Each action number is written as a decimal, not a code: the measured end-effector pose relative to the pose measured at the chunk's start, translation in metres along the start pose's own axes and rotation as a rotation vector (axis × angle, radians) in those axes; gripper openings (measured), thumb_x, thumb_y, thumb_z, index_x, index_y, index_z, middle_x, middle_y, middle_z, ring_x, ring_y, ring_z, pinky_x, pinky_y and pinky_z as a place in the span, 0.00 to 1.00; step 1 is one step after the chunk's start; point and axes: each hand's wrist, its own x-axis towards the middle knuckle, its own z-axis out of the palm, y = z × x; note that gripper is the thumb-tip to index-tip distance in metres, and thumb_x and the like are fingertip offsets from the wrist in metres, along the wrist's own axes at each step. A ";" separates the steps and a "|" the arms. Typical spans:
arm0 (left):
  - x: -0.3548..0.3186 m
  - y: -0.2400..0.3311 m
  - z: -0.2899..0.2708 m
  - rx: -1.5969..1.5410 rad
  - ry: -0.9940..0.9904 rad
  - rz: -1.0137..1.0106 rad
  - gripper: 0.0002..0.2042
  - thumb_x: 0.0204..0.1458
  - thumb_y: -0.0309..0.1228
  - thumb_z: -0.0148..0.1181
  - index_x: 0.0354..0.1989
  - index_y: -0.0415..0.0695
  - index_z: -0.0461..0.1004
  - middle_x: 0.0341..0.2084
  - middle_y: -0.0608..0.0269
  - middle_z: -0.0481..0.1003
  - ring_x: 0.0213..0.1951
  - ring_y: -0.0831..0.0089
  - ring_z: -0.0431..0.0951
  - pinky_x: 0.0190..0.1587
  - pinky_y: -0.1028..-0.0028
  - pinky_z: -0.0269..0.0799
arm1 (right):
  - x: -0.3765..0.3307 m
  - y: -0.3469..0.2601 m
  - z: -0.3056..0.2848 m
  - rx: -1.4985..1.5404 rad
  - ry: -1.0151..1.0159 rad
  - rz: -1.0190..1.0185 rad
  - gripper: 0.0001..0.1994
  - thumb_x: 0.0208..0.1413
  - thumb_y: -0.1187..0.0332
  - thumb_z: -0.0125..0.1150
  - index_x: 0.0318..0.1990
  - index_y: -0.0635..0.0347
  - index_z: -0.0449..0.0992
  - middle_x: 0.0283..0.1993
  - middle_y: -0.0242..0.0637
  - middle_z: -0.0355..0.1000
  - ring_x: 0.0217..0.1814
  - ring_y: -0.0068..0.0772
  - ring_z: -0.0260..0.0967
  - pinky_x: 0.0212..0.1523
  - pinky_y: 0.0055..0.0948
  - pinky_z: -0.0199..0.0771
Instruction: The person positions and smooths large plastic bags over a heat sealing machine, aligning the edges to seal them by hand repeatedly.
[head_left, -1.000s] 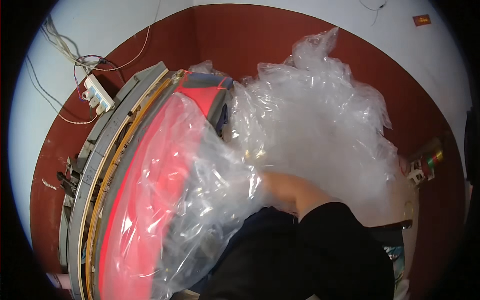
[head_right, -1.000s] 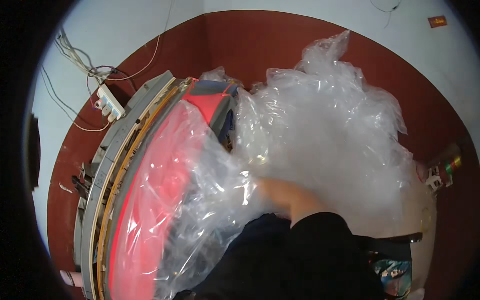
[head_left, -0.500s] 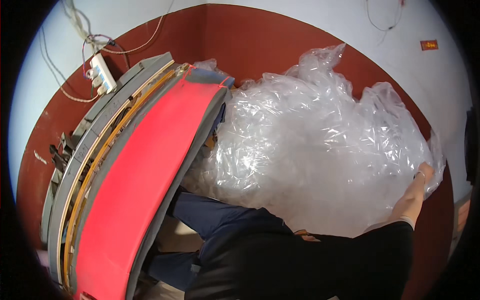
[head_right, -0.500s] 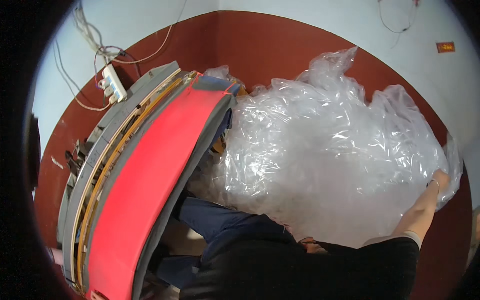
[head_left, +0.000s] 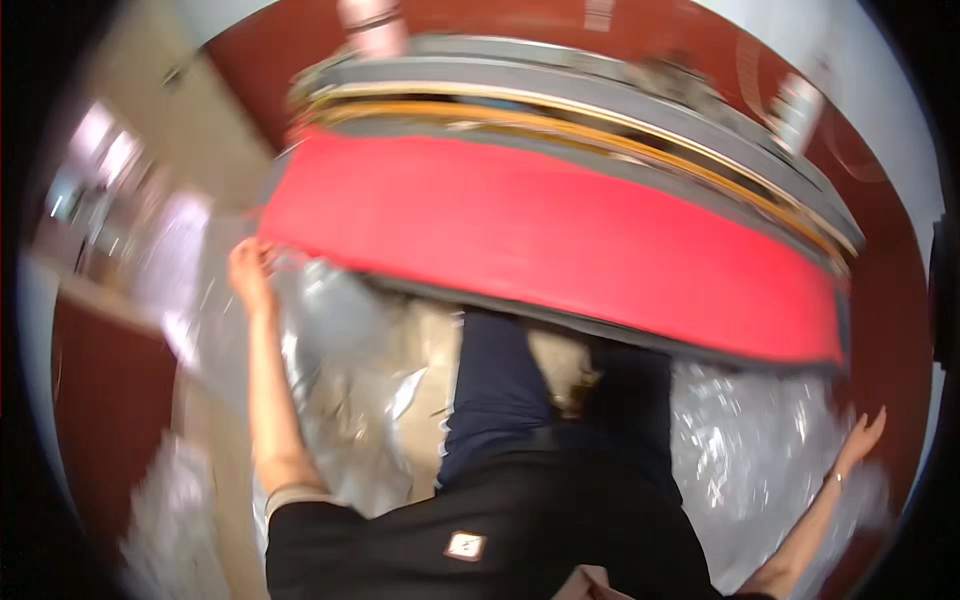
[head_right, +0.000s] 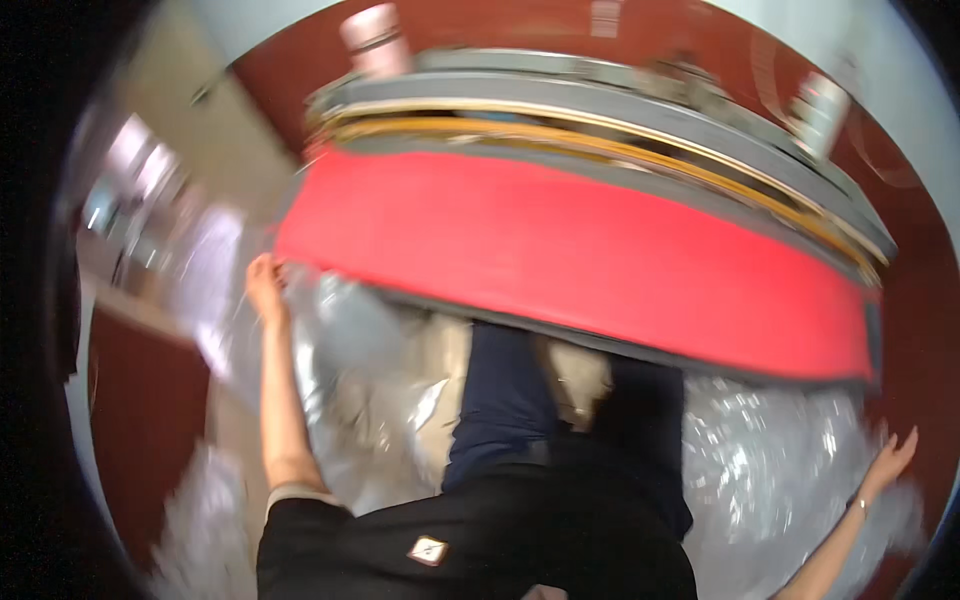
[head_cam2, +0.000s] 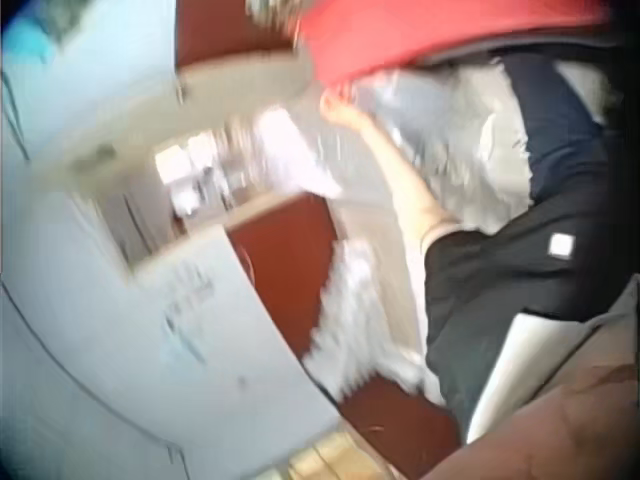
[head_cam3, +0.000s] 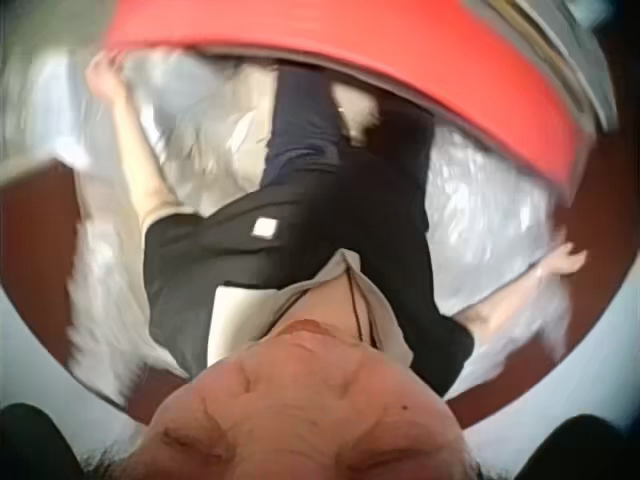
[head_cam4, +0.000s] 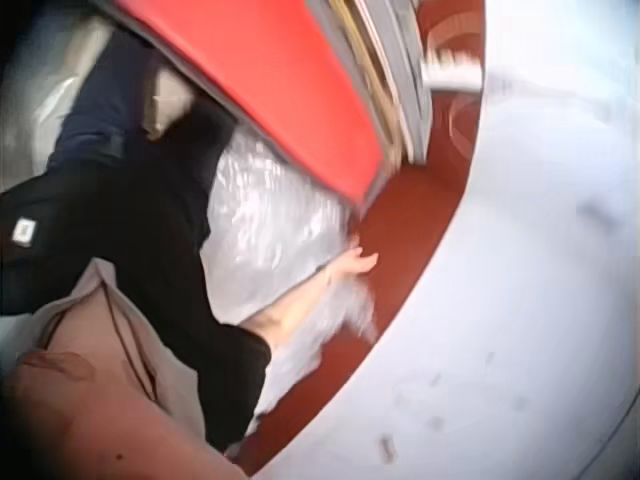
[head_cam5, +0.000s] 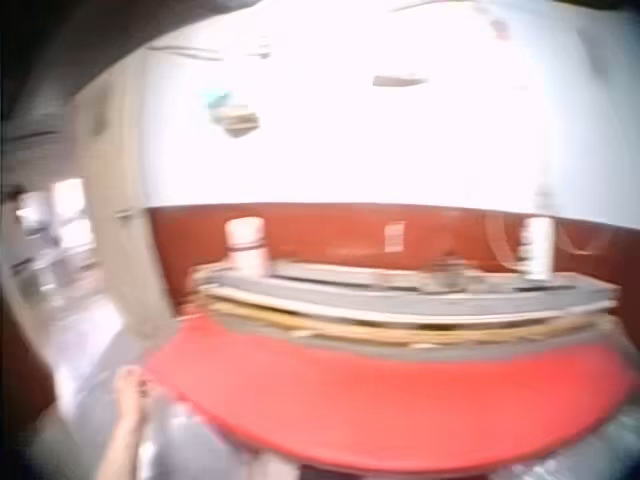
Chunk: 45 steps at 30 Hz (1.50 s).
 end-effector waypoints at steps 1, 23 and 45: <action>0.001 -0.019 -0.021 -0.078 0.075 -0.044 0.08 0.53 0.34 0.49 0.36 0.44 0.68 0.25 0.66 0.72 0.23 0.82 0.69 0.24 0.82 0.63 | 0.028 -0.064 0.024 0.150 0.023 -0.194 0.21 0.53 0.72 0.50 0.55 0.65 0.61 0.58 0.44 0.58 0.60 0.41 0.54 0.59 0.33 0.52; -0.089 -0.109 -0.094 0.453 0.152 -0.307 0.11 0.45 0.33 0.59 0.31 0.37 0.70 0.27 0.59 0.71 0.32 0.67 0.68 0.35 0.73 0.61 | -0.036 -0.606 -0.042 1.104 -0.584 -0.702 0.16 0.52 0.75 0.50 0.50 0.62 0.66 0.53 0.43 0.63 0.57 0.37 0.58 0.56 0.30 0.56; -0.210 0.007 -0.132 -0.579 0.384 -0.842 0.09 0.49 0.38 0.57 0.32 0.48 0.68 0.19 0.73 0.65 0.17 0.84 0.60 0.15 0.86 0.53 | -0.035 -0.599 -0.050 1.247 -0.546 -0.834 0.11 0.49 0.77 0.51 0.42 0.66 0.69 0.46 0.45 0.67 0.51 0.40 0.63 0.51 0.31 0.62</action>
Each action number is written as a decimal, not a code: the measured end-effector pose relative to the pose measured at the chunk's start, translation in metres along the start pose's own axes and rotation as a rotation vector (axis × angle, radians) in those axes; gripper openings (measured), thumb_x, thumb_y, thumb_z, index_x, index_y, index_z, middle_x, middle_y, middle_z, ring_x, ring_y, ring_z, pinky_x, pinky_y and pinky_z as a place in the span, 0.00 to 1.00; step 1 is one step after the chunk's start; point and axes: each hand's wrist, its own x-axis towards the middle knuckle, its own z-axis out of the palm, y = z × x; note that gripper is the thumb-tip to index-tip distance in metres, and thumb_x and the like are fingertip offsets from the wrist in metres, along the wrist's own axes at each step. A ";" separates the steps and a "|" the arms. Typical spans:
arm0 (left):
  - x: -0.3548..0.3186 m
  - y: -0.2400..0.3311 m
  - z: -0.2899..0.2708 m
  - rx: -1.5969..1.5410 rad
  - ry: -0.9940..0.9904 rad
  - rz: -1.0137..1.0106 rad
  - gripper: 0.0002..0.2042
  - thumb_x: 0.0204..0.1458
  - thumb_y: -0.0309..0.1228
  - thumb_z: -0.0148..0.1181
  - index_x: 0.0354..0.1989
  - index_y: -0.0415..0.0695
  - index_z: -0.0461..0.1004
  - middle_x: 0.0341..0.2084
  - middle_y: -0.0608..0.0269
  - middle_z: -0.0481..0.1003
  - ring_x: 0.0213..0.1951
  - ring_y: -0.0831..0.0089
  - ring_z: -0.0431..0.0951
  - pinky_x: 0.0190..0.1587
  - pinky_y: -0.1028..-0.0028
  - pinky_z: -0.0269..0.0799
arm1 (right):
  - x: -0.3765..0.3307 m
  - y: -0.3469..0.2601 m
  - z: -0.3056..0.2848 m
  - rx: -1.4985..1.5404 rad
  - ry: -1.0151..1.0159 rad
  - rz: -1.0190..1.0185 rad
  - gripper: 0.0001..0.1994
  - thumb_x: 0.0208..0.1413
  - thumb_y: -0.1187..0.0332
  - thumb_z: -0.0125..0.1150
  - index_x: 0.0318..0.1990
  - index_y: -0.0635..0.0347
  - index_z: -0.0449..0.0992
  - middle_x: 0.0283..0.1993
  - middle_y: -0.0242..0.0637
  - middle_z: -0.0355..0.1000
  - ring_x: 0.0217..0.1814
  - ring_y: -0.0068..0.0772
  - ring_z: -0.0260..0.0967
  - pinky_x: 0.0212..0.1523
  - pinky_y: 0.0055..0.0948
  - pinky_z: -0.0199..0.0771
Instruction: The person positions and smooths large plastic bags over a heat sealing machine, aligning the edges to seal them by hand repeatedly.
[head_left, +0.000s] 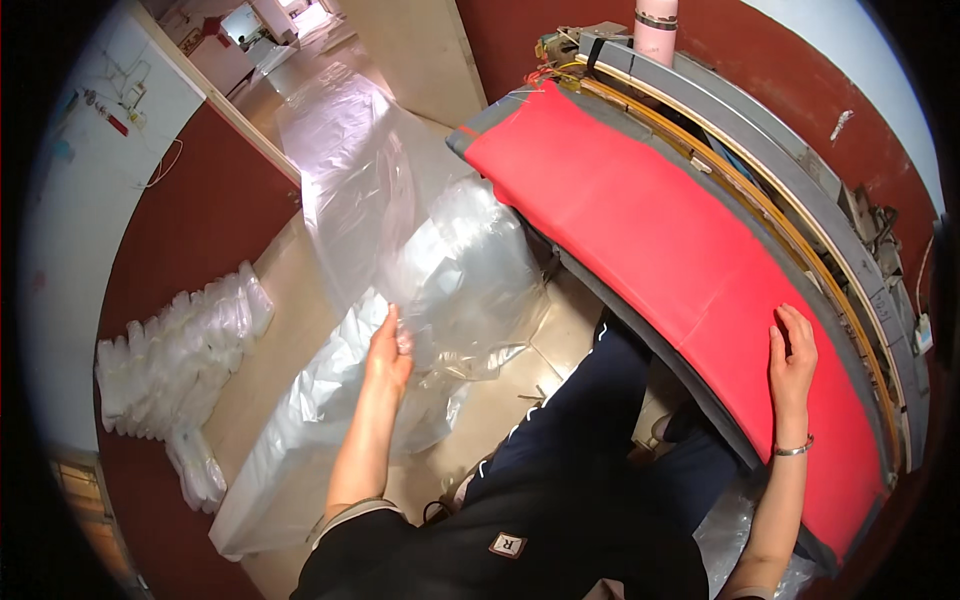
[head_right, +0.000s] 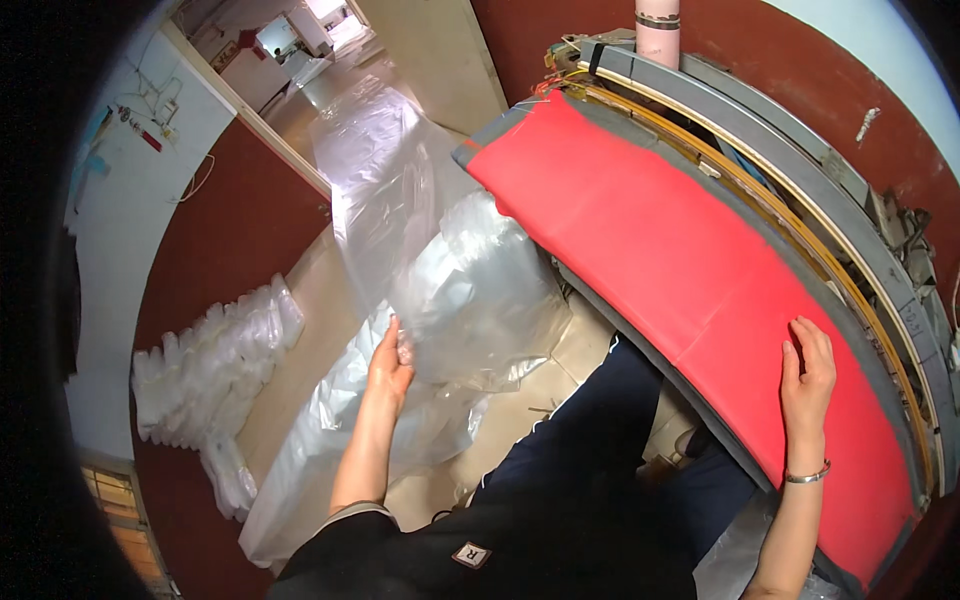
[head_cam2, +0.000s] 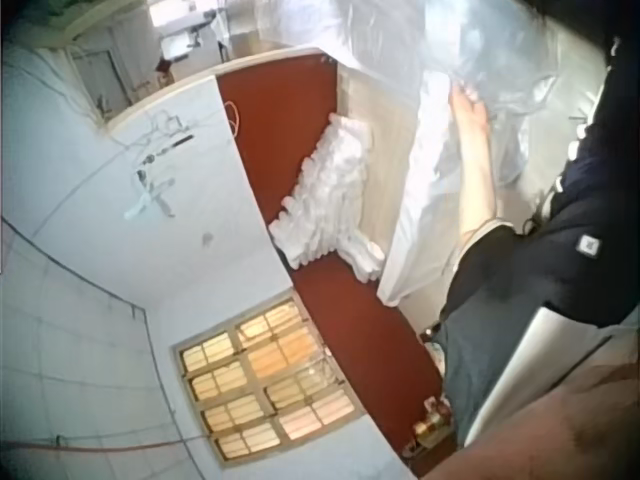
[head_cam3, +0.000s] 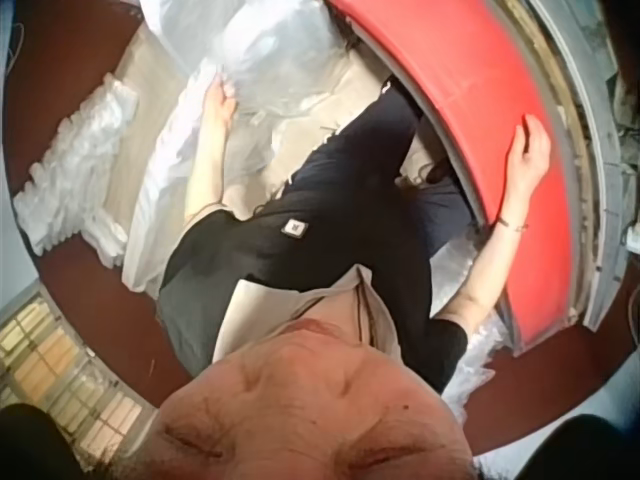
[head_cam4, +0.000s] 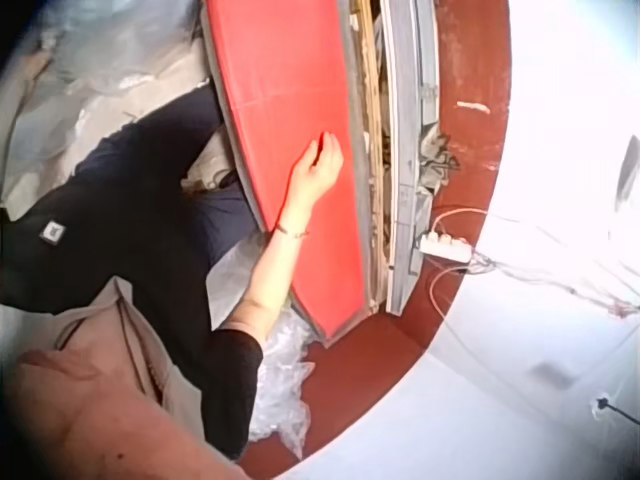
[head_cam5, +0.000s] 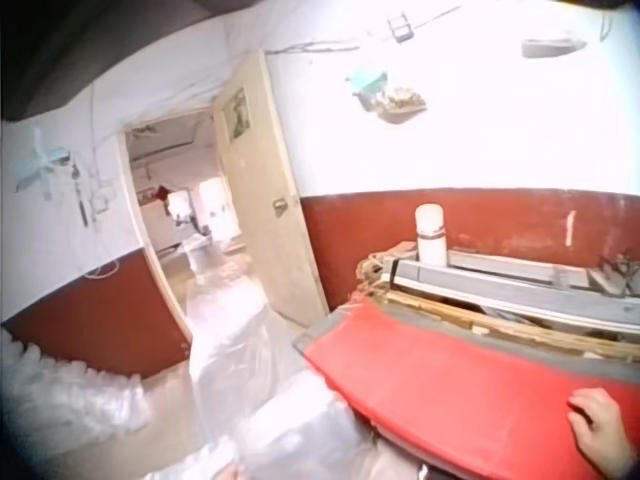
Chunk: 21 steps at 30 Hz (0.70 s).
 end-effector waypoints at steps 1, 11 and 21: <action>-0.012 -0.006 0.015 -0.024 -0.015 0.015 0.07 0.49 0.36 0.56 0.30 0.48 0.67 0.19 0.73 0.65 0.17 0.84 0.60 0.15 0.86 0.52 | 0.001 -0.007 0.000 0.018 0.026 -0.012 0.10 0.49 0.78 0.52 0.40 0.67 0.70 0.44 0.45 0.68 0.49 0.40 0.65 0.49 0.31 0.64; -0.064 -0.037 0.087 -0.092 -0.371 -0.079 0.06 0.53 0.32 0.50 0.29 0.44 0.65 0.20 0.69 0.65 0.19 0.82 0.62 0.17 0.85 0.55 | -0.006 -0.147 0.140 0.823 -0.493 -0.241 0.23 0.44 0.65 0.62 0.47 0.66 0.66 0.45 0.47 0.67 0.45 0.41 0.66 0.45 0.29 0.65; 0.023 0.020 -0.062 0.008 -0.313 0.343 0.05 0.50 0.32 0.52 0.32 0.46 0.70 0.25 0.63 0.71 0.25 0.77 0.70 0.25 0.82 0.66 | -0.017 -0.119 0.278 0.624 -0.590 0.066 0.11 0.44 0.64 0.59 0.21 0.62 0.68 0.16 0.41 0.64 0.19 0.32 0.64 0.22 0.33 0.62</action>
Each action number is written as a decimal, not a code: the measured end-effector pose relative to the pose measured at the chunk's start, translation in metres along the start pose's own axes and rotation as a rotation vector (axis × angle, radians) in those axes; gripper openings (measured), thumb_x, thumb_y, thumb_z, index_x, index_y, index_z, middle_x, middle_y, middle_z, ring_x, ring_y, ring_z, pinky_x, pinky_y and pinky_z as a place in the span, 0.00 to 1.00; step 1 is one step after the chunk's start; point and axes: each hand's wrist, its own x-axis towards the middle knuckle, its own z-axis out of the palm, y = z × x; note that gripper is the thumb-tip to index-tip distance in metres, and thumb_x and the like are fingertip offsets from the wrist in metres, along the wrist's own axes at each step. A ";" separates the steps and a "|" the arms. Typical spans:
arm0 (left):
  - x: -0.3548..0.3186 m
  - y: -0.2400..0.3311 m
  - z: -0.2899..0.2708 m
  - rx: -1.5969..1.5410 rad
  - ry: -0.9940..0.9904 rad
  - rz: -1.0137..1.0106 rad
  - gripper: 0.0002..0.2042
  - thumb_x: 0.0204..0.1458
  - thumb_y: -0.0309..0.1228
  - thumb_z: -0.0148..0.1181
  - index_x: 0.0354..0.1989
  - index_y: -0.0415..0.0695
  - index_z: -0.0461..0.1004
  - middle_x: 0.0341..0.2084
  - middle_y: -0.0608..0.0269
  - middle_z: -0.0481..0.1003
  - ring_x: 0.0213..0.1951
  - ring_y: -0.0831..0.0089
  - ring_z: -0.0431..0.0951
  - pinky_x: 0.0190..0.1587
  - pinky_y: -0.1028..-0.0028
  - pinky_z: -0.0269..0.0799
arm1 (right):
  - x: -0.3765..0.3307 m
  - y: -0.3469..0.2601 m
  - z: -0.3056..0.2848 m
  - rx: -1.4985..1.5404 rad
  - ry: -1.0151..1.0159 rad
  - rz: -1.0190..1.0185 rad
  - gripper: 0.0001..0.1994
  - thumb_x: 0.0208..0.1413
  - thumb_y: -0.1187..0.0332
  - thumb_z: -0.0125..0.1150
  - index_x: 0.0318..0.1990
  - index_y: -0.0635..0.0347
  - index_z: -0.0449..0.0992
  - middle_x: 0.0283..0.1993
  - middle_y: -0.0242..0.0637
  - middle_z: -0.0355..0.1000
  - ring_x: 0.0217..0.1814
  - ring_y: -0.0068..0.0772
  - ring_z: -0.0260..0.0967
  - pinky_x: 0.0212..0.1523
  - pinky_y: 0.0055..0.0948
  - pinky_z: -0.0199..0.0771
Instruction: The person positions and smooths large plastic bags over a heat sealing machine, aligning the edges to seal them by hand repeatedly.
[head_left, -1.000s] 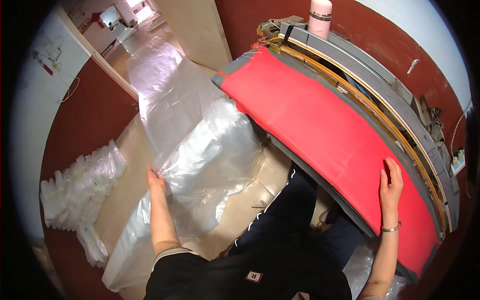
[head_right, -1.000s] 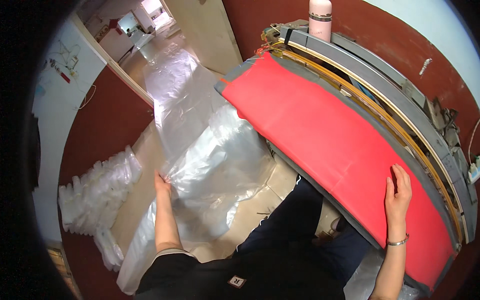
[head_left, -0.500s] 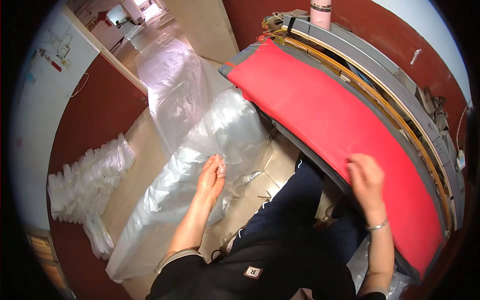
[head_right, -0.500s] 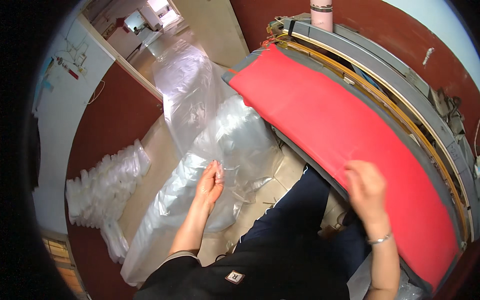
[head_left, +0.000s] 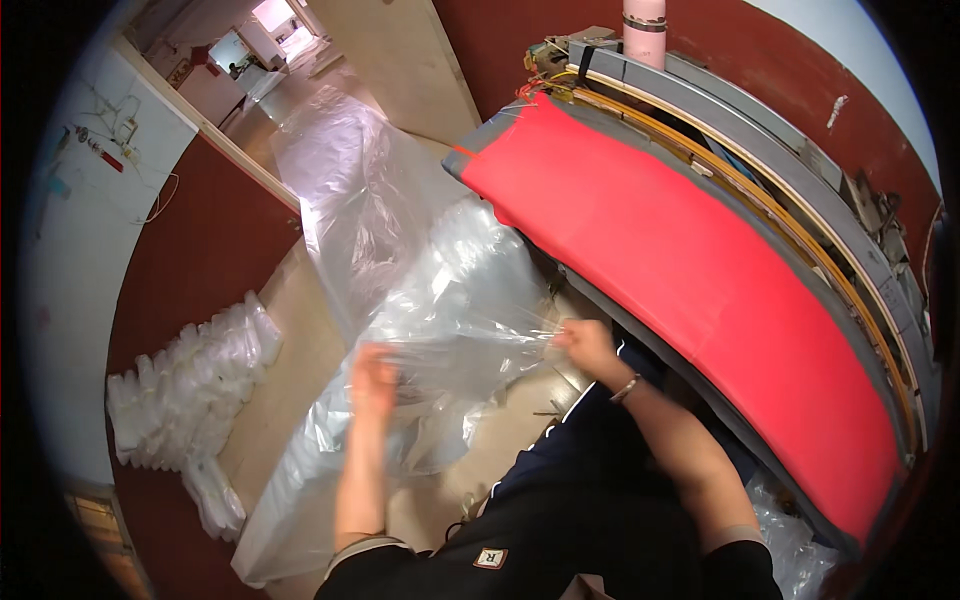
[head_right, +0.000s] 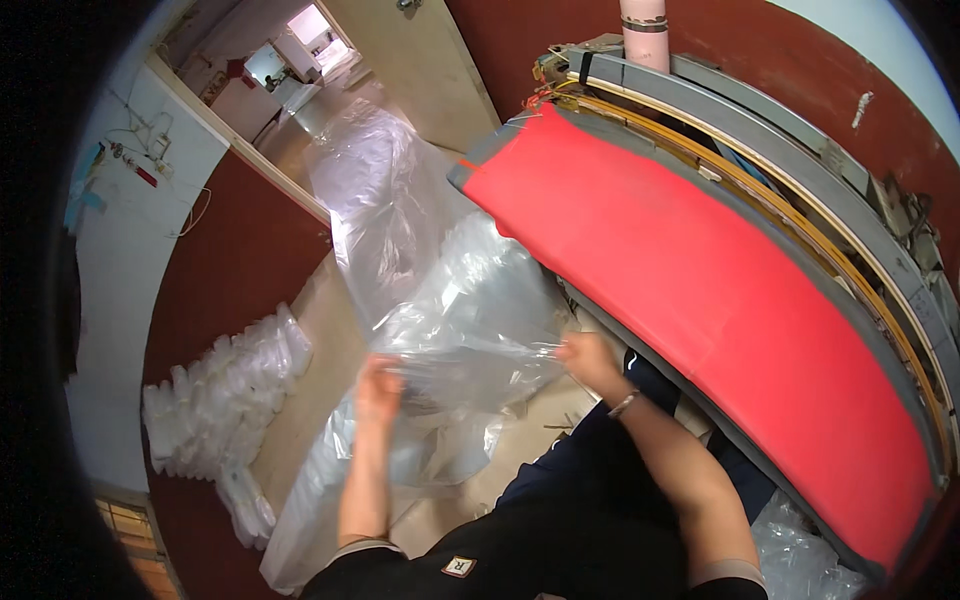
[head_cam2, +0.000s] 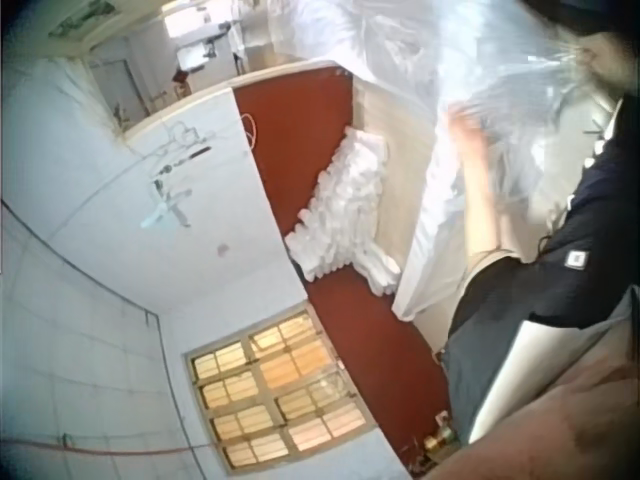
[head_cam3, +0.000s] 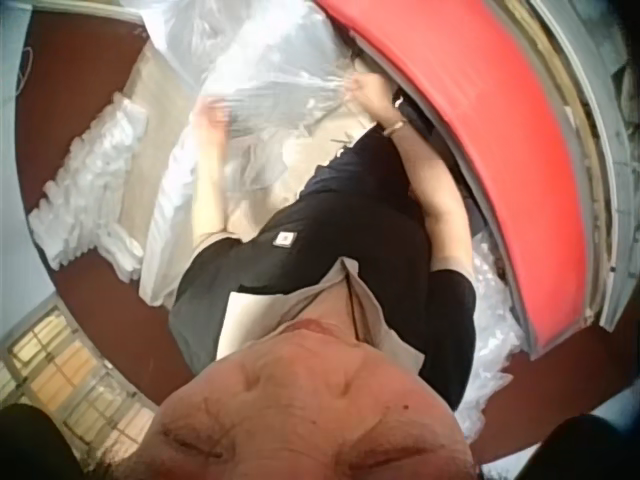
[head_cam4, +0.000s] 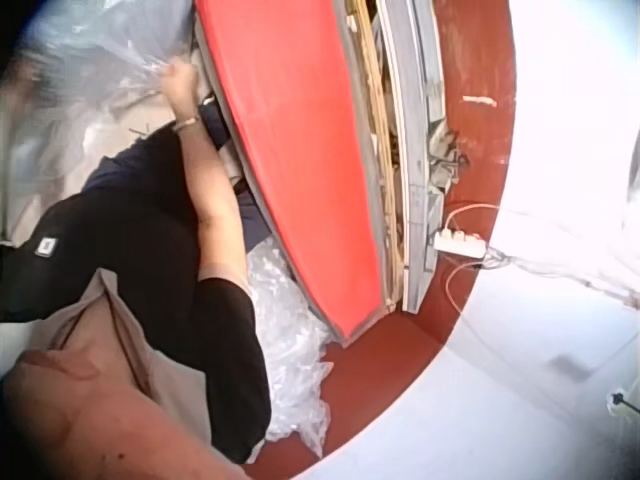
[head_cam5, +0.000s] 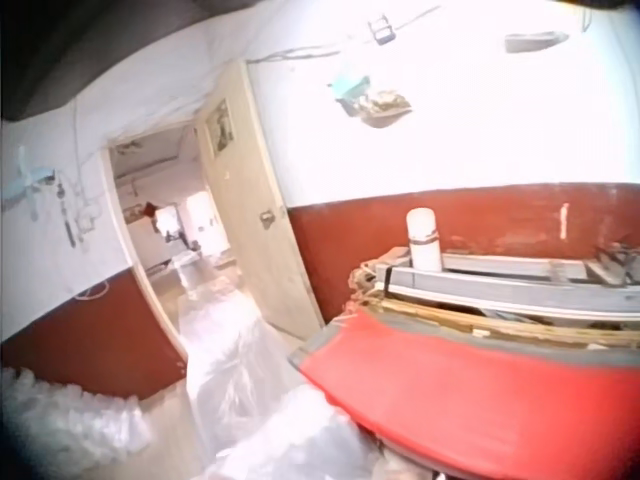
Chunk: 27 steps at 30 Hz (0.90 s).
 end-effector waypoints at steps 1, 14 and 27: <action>0.011 0.046 -0.035 -0.143 0.234 0.038 0.06 0.51 0.33 0.50 0.30 0.46 0.70 0.25 0.63 0.71 0.25 0.76 0.71 0.24 0.82 0.67 | -0.002 0.016 -0.006 -0.137 0.081 0.100 0.10 0.43 0.65 0.58 0.20 0.61 0.67 0.16 0.42 0.63 0.18 0.35 0.64 0.21 0.35 0.61; 0.040 0.267 0.124 0.307 0.216 0.480 0.11 0.55 0.35 0.47 0.26 0.40 0.68 0.27 0.61 0.70 0.35 0.72 0.68 0.43 0.75 0.64 | -0.006 0.116 0.001 -0.340 0.389 0.219 0.11 0.45 0.64 0.60 0.29 0.63 0.69 0.28 0.39 0.69 0.34 0.36 0.65 0.41 0.34 0.63; 0.031 0.219 0.305 0.057 -0.001 0.140 0.04 0.50 0.27 0.53 0.27 0.41 0.70 0.25 0.65 0.71 0.30 0.75 0.70 0.41 0.78 0.65 | -0.030 0.126 -0.010 -0.475 0.311 0.272 0.20 0.47 0.60 0.58 0.45 0.61 0.68 0.46 0.46 0.67 0.51 0.43 0.61 0.53 0.37 0.57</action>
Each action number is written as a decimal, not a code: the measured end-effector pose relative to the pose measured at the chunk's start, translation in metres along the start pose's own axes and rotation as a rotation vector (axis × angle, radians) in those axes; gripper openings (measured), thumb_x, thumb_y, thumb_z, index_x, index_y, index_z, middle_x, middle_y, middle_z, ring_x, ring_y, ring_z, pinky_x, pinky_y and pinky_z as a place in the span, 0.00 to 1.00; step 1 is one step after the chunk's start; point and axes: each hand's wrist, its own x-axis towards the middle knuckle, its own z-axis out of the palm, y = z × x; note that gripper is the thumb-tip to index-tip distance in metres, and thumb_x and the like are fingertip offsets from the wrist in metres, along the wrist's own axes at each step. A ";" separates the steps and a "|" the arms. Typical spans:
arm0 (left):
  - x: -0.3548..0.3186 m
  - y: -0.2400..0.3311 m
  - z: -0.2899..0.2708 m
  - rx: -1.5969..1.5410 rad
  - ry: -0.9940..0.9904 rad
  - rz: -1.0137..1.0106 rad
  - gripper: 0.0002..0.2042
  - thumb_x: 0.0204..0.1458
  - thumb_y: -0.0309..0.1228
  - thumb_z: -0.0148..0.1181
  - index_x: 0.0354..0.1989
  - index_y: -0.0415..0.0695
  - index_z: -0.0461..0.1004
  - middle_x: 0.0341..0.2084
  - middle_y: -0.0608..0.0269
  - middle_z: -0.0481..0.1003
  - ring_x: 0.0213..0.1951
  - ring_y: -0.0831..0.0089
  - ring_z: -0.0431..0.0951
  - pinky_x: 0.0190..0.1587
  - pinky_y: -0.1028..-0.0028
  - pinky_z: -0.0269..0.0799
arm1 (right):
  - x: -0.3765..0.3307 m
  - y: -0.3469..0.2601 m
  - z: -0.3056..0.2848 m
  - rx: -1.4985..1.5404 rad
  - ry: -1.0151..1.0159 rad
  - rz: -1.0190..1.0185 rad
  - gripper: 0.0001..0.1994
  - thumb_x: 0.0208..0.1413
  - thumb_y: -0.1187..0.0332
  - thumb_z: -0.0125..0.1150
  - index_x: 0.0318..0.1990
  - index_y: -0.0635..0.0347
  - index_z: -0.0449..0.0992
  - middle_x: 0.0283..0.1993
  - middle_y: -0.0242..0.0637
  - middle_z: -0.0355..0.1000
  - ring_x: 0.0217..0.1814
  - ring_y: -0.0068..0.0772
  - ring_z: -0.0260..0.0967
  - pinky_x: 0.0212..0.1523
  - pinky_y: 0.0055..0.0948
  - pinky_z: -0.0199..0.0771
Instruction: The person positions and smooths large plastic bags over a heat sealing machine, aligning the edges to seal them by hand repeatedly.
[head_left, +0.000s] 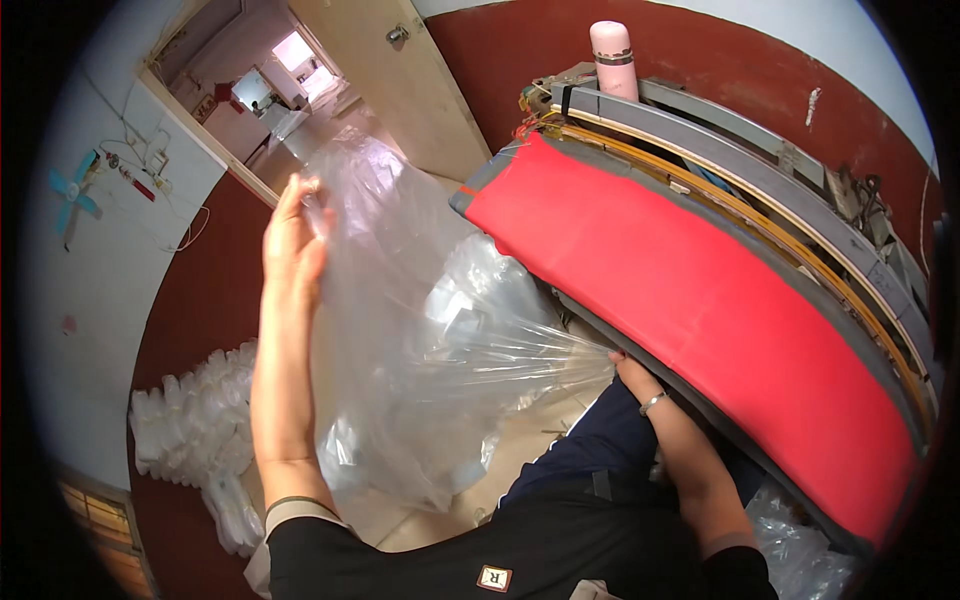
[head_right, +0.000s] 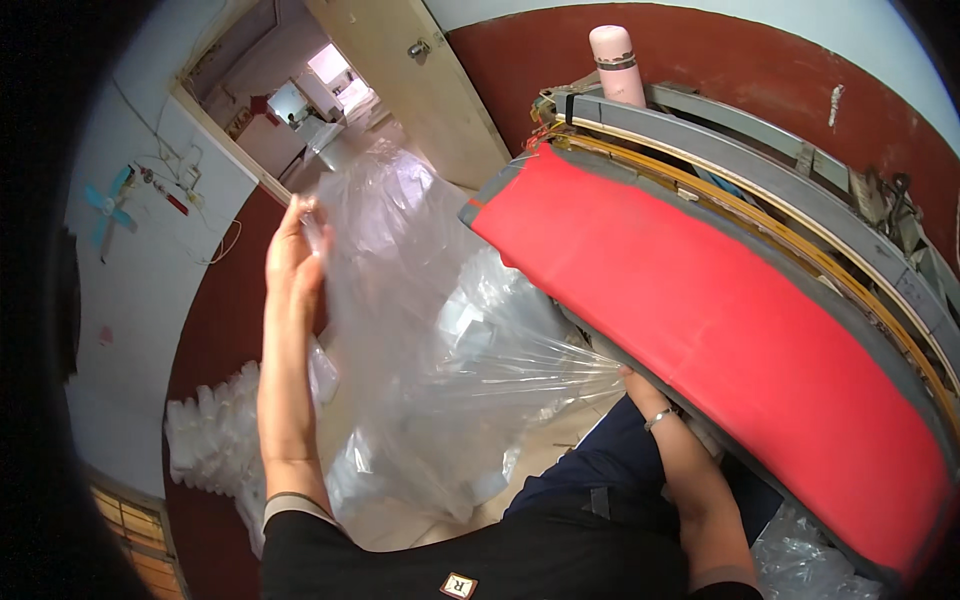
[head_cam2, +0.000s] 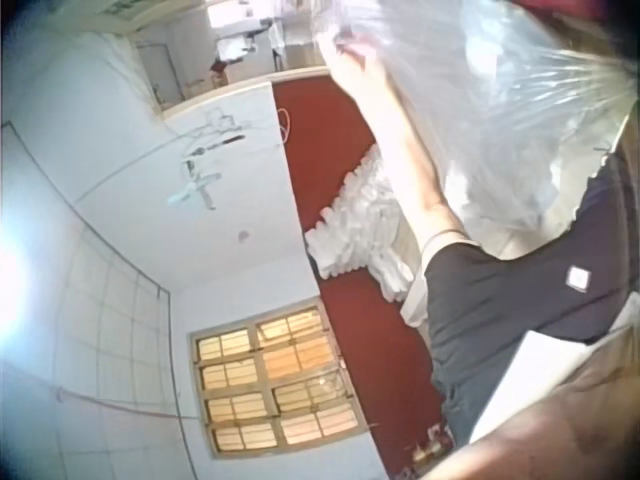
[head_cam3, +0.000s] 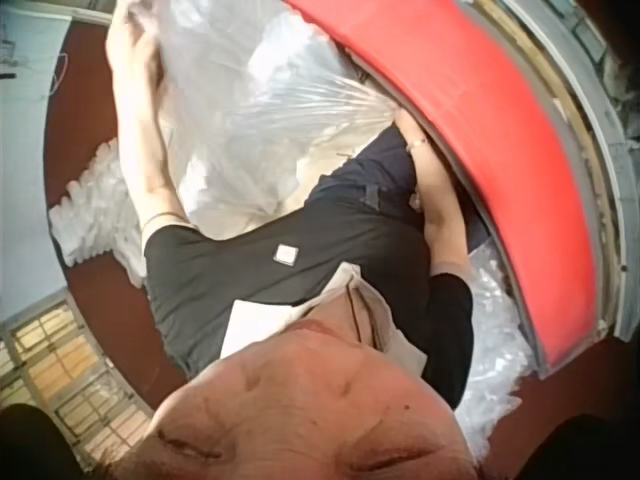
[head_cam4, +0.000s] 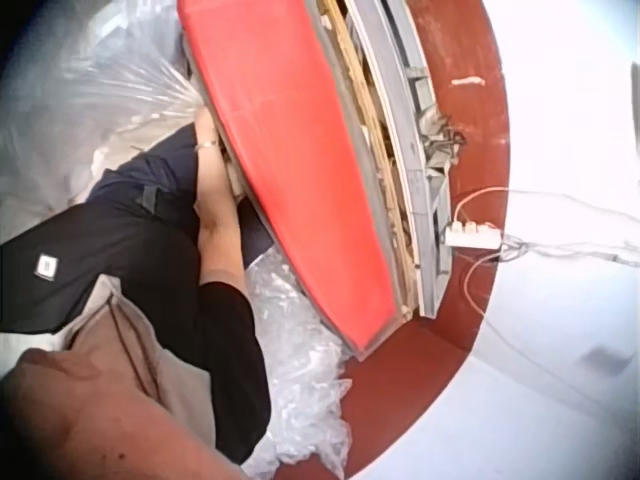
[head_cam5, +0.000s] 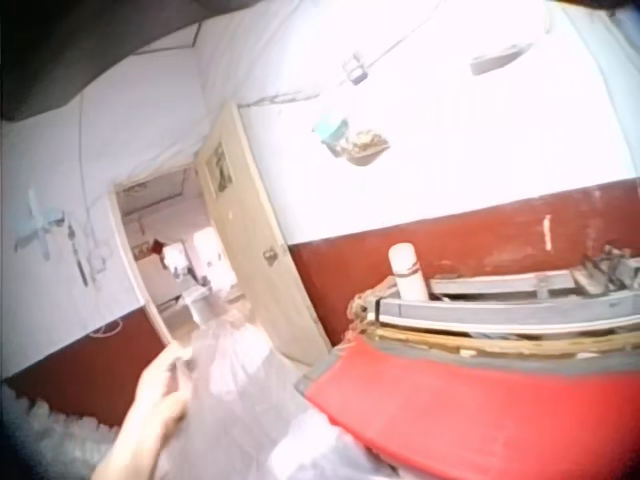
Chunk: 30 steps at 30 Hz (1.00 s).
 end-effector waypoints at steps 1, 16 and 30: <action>-0.001 -0.012 0.010 -0.208 -0.278 0.046 0.05 0.51 0.27 0.53 0.27 0.40 0.69 0.25 0.63 0.70 0.30 0.74 0.69 0.41 0.77 0.65 | -0.002 0.001 -0.001 0.029 0.026 -0.013 0.20 0.46 0.61 0.59 0.45 0.61 0.67 0.46 0.47 0.67 0.51 0.44 0.61 0.53 0.37 0.57; -0.066 -0.139 0.136 -0.094 -0.459 -0.088 0.08 0.53 0.29 0.50 0.23 0.42 0.66 0.20 0.67 0.68 0.26 0.80 0.65 0.33 0.82 0.60 | -0.053 -0.206 -0.151 0.890 -0.267 -0.518 0.38 0.37 0.59 0.69 0.56 0.63 0.56 0.51 0.44 0.64 0.53 0.36 0.61 0.52 0.30 0.61; -0.042 -0.120 0.160 -0.394 -0.400 -0.136 0.09 0.53 0.26 0.48 0.21 0.39 0.64 0.21 0.62 0.66 0.25 0.75 0.66 0.33 0.78 0.66 | -0.029 -0.155 -0.224 1.177 -0.329 -0.547 0.42 0.32 0.59 0.72 0.57 0.62 0.56 0.58 0.39 0.55 0.56 0.32 0.56 0.54 0.34 0.57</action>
